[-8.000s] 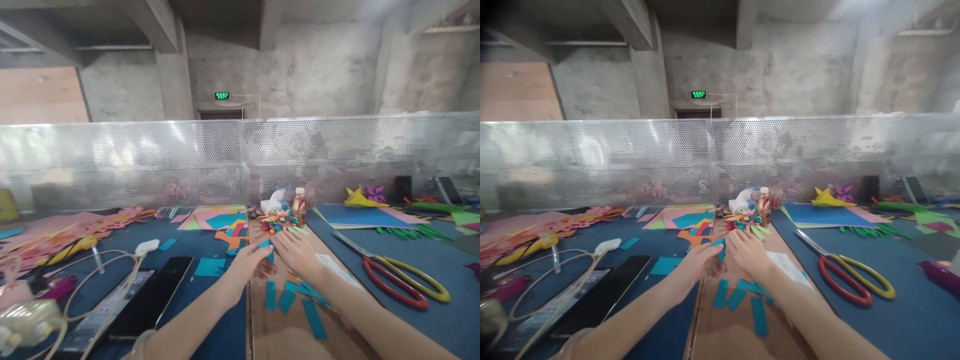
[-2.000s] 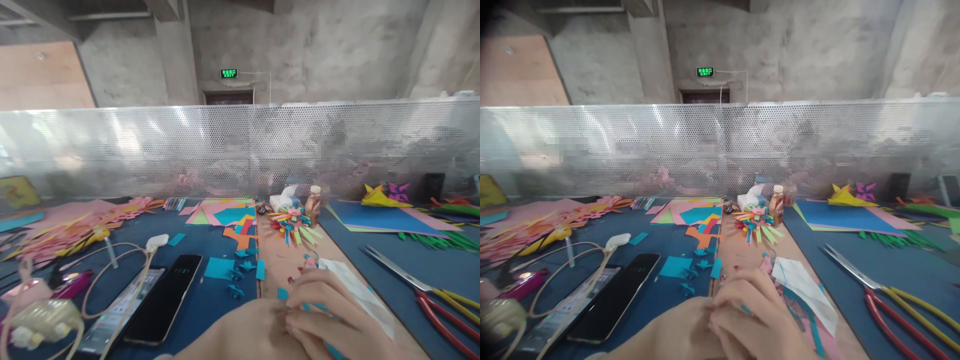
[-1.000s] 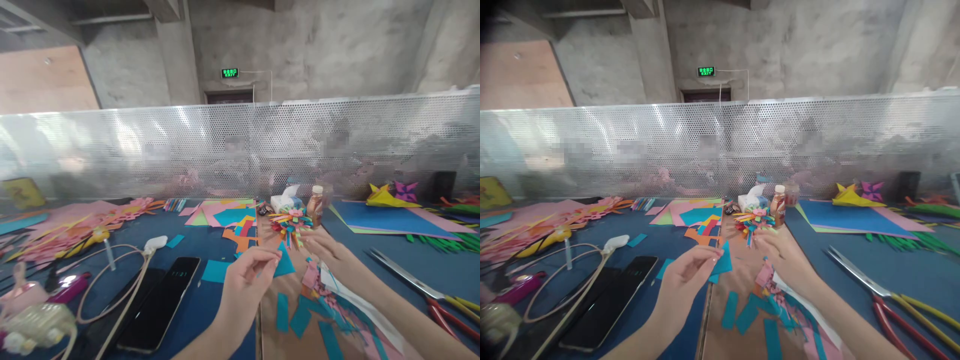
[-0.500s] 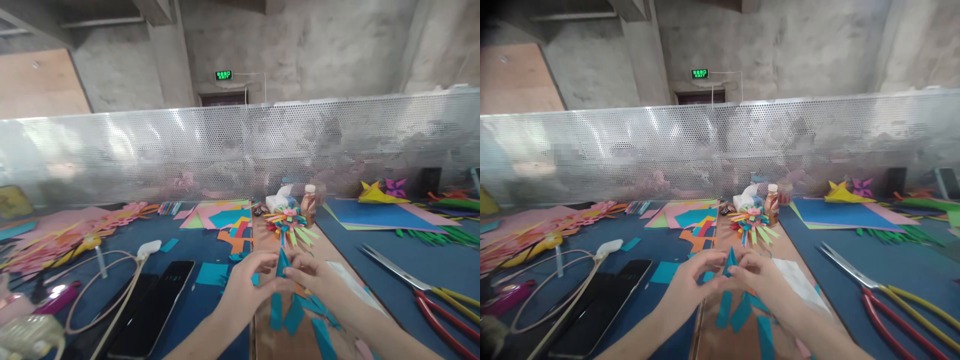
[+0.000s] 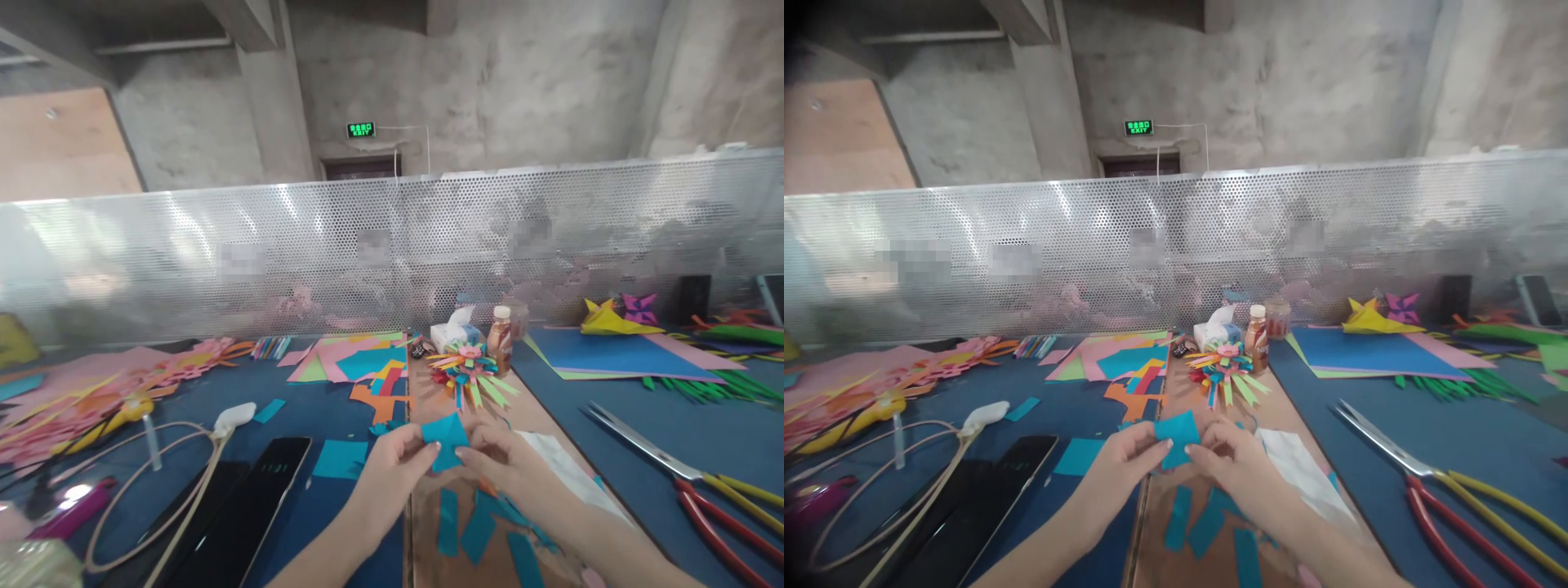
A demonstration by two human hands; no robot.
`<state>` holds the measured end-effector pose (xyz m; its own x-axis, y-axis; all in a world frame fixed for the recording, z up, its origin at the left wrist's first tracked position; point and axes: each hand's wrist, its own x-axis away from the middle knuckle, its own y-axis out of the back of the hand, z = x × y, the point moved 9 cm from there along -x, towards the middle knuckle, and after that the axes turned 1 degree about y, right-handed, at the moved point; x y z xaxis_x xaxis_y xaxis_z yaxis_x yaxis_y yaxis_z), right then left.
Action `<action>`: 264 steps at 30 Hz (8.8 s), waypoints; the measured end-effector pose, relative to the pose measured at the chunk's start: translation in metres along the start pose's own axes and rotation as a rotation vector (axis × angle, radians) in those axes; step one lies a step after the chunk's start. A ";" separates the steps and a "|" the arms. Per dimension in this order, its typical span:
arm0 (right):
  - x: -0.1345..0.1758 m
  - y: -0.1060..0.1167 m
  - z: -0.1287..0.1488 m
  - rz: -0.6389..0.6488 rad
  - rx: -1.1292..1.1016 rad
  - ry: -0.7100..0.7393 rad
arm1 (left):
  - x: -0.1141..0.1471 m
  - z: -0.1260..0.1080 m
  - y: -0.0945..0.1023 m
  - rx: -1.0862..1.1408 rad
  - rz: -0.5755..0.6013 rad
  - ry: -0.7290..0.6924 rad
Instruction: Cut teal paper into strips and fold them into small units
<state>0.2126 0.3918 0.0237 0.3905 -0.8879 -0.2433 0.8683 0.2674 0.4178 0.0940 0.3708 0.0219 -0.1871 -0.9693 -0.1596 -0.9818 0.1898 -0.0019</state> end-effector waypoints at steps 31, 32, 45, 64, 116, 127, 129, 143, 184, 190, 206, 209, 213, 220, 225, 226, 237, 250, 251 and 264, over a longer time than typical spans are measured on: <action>0.018 -0.014 0.049 0.063 0.445 0.491 | 0.000 0.007 -0.005 0.189 0.068 0.081; 0.017 -0.013 0.050 0.052 0.464 0.502 | 0.001 0.006 -0.007 0.209 0.085 0.087; 0.017 0.006 0.043 -0.150 0.226 0.417 | 0.007 -0.015 -0.010 -0.131 0.139 -0.188; 0.012 -0.010 0.007 -0.106 -0.208 0.079 | 0.007 -0.009 -0.012 -0.038 0.096 -0.126; 0.010 -0.013 -0.021 -0.177 -0.375 -0.176 | 0.003 0.008 0.013 -0.224 -0.088 0.055; 0.010 -0.042 -0.025 0.113 -0.282 -0.154 | 0.006 -0.002 0.008 -0.327 -0.058 -0.001; 0.012 -0.044 -0.026 0.122 -0.313 -0.155 | 0.006 -0.003 0.006 -0.315 -0.042 -0.005; 0.014 -0.039 -0.014 0.295 -0.349 -0.191 | 0.004 0.005 0.004 -0.204 -0.013 0.030; 0.016 -0.051 -0.011 0.174 -0.248 -0.104 | 0.010 0.027 0.005 0.060 -0.100 0.155; 0.016 -0.052 -0.008 0.228 -0.222 -0.101 | 0.007 0.029 -0.001 0.123 -0.021 0.209; 0.007 -0.014 0.000 -0.137 -0.168 0.064 | 0.005 0.013 0.010 -0.233 -0.086 0.075; 0.008 -0.015 -0.006 -0.164 -0.236 0.039 | 0.006 0.002 0.012 -0.406 -0.129 -0.032; 0.010 -0.018 -0.011 -0.197 -0.243 0.004 | 0.010 -0.004 0.011 -0.542 -0.163 -0.094; 0.012 -0.029 -0.020 -0.160 -0.227 -0.089 | 0.011 0.001 0.008 -0.534 -0.148 -0.043; 0.013 -0.023 -0.022 -0.175 -0.290 -0.102 | 0.007 0.019 0.006 -0.231 -0.074 0.085; 0.013 -0.022 -0.020 -0.170 -0.315 -0.089 | 0.007 0.021 0.007 -0.179 -0.085 0.104; 0.007 -0.018 -0.014 -0.138 -0.334 -0.073 | 0.001 0.041 0.012 0.173 -0.121 0.234; 0.012 -0.016 0.015 -0.023 -0.022 0.236 | 0.007 0.035 -0.001 0.336 -0.011 0.284; 0.011 -0.016 0.014 -0.020 -0.011 0.249 | 0.007 0.035 -0.001 0.344 -0.014 0.294; 0.007 -0.011 0.024 0.006 -0.040 0.259 | 0.002 0.011 -0.002 -0.142 0.027 -0.007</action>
<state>0.1988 0.3739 0.0382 0.4570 -0.7617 -0.4593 0.8750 0.2920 0.3861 0.0961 0.3703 0.0107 -0.2133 -0.9629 -0.1650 -0.9713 0.1909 0.1416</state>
